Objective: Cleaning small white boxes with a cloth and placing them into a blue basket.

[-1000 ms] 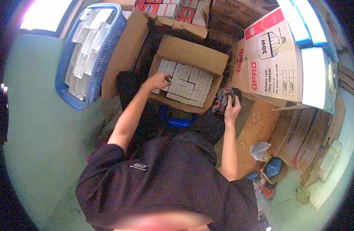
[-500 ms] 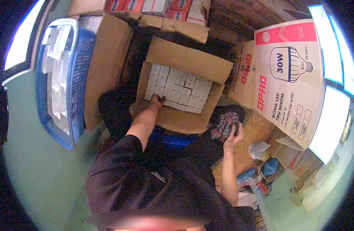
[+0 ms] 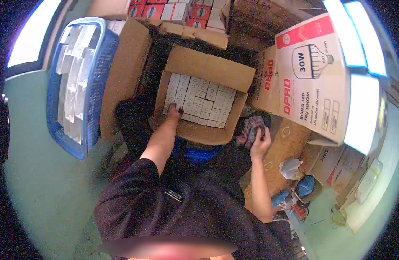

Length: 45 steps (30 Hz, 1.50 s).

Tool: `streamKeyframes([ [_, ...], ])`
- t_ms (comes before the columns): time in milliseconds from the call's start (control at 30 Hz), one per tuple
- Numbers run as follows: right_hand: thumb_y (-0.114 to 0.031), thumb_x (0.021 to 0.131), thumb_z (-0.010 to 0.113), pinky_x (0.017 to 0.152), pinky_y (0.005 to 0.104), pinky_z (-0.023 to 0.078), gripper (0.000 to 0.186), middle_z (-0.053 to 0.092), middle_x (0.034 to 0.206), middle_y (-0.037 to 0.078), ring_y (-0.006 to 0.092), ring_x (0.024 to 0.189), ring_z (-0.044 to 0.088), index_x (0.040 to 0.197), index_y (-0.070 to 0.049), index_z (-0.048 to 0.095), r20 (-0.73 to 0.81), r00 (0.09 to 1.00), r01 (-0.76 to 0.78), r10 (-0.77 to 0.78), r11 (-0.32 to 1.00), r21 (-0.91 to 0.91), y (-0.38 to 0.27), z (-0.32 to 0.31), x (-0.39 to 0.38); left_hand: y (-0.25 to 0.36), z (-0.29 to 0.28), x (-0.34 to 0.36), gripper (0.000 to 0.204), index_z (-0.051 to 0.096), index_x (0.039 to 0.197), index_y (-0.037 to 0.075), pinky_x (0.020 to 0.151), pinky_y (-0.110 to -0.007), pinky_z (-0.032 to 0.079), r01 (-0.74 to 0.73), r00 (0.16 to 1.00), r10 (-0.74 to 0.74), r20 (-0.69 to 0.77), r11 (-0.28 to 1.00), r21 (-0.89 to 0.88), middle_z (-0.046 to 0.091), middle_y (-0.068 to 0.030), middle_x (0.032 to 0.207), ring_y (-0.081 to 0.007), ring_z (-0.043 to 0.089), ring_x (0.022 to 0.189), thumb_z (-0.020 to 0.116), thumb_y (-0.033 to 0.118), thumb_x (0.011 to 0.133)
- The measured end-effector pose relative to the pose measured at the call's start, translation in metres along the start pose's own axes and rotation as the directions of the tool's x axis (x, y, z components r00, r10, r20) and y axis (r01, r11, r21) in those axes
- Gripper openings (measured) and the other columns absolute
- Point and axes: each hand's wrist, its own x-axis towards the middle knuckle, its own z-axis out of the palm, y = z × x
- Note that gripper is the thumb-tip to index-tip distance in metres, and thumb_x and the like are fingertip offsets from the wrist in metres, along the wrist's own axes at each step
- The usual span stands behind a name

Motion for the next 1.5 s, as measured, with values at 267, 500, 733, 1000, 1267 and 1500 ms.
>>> streamKeyframes([
  [267, -0.001, 0.092, 0.064, 0.113, 0.0405, 0.044, 0.050, 0.063, 0.136, 0.015, 0.0268, 0.128, 0.060, 0.141, 0.002, 0.056, 0.102, 0.914, 0.388, -0.392, 0.920, 0.055, -0.032, -0.007, -0.005, 0.030, 0.049, -0.245, 0.030, 0.058, 0.130, 0.004, 0.067, -0.037, 0.054, -0.444, 0.813, 0.247, 0.527, 0.849, 0.286, 0.064, -0.0098, 0.108, -0.0192, 0.062, 0.083, 0.052, 0.018, 0.104],
  [500, -0.034, 0.078, 0.088, 0.109, 0.0415, 0.052, 0.089, 0.061, 0.147, 0.017, 0.0302, 0.134, 0.061, 0.154, -0.011, 0.048, 0.388, 0.728, 0.509, -0.565, 0.825, 0.246, -0.184, -0.004, -0.054, 0.053, 0.001, -0.492, 0.033, 0.066, 0.130, -0.001, 0.062, -0.024, 0.046, -0.878, 0.309, 0.186, 0.933, 0.433, 0.204, 0.068, -0.0013, 0.094, -0.0064, 0.054, 0.071, 0.068, 0.018, 0.103],
  [733, -0.025, 0.072, 0.093, 0.094, 0.0411, 0.059, 0.077, 0.073, 0.125, 0.015, 0.0333, 0.113, 0.073, 0.139, -0.008, 0.060, 0.292, 0.651, 0.699, -0.700, 0.704, 0.130, -0.241, -0.015, -0.085, 0.039, -0.022, -0.592, 0.030, 0.067, 0.130, -0.001, 0.066, -0.023, 0.047, -0.992, 0.104, 0.138, 0.985, 0.091, 0.092, 0.071, -0.0026, 0.097, -0.0045, 0.058, 0.077, 0.069, 0.009, 0.102],
  [1000, -0.023, 0.074, 0.091, 0.089, 0.0362, 0.059, 0.067, 0.076, 0.112, 0.016, 0.0251, 0.103, 0.076, 0.132, -0.003, 0.063, 0.123, 0.749, 0.626, -0.651, 0.756, 0.193, -0.262, -0.036, -0.099, 0.050, -0.028, -0.533, 0.076, 0.037, 0.159, 0.009, 0.095, -0.036, 0.055, -0.956, -0.091, 0.205, 0.975, 0.256, -0.143, 0.050, -0.0146, 0.150, -0.0221, 0.055, 0.129, 0.076, 0.010, 0.094],
  [1267, -0.021, 0.075, 0.091, 0.095, 0.0369, 0.055, 0.067, 0.069, 0.122, 0.017, 0.0244, 0.108, 0.070, 0.132, -0.002, 0.062, -0.019, 0.703, 0.710, -0.711, 0.701, 0.058, -0.257, -0.019, -0.096, -0.034, -0.028, -0.502, 0.081, 0.028, 0.160, 0.006, 0.106, -0.043, 0.051, -0.604, 0.244, -0.008, 0.970, 0.781, 0.158, 0.050, -0.0149, 0.147, -0.0264, 0.057, 0.130, 0.075, 0.009, 0.095],
  [1500, -0.013, 0.080, 0.086, 0.106, 0.0373, 0.050, 0.070, 0.067, 0.129, 0.015, 0.0231, 0.118, 0.065, 0.142, -0.002, 0.057, -0.130, 0.712, 0.696, -0.690, 0.669, 0.260, -0.258, -0.043, -0.078, 0.010, -0.036, -0.498, 0.055, 0.049, 0.145, 0.004, 0.109, -0.046, 0.051, -0.557, 0.234, 0.163, 0.958, 0.831, -0.005, 0.062, -0.0142, 0.136, -0.0286, 0.061, 0.128, 0.058, 0.003, 0.090],
])
